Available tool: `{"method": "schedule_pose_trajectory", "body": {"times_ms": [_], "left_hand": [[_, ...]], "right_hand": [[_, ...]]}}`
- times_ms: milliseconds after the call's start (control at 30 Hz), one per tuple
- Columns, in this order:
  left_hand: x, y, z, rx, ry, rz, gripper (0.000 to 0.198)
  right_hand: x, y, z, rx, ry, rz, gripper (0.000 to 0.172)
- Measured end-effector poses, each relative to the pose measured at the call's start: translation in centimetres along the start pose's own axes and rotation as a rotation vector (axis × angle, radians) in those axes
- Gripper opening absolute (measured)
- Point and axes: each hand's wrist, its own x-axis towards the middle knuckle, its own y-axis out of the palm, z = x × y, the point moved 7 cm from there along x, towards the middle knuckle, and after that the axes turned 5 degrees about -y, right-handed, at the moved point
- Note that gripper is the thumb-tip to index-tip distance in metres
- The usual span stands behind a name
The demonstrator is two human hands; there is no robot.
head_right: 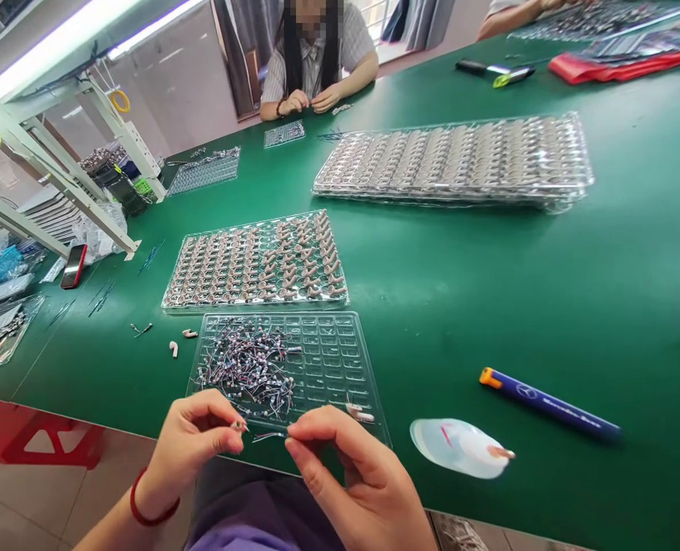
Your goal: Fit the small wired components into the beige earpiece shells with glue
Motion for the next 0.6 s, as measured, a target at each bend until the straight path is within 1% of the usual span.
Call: {"method": "schedule_pose_trajectory", "body": {"times_ms": [100,200,267,333,467,600], "left_hand": [[-0.9,1.7,1.7,-0.148,-0.136,0.066,0.023],[-1.0,2.2,2.5,-0.215,-0.199,0.082,0.023],[-1.0,2.3,2.7,-0.241,-0.219,0.082,0.023],[-0.9,2.4,2.8,-0.266,-0.235,0.082,0.023],[-1.0,2.5,2.9,-0.288,-0.243,0.079,0.023],[-1.0,2.5,3.0,-0.297,-0.242,0.082,0.021]], "right_hand": [[-0.2,0.0,0.1,-0.025,-0.022,0.014,0.004],[-0.4,-0.1,-0.1,-0.061,-0.013,0.008,0.005],[-0.4,-0.2,0.1,-0.077,-0.044,-0.006,0.005],[-0.3,-0.2,0.4,-0.101,-0.098,-0.002,0.001],[-0.1,-0.1,1.3,-0.137,-0.204,0.012,0.013],[0.1,0.1,1.4,-0.166,-0.213,0.039,0.015]]}}
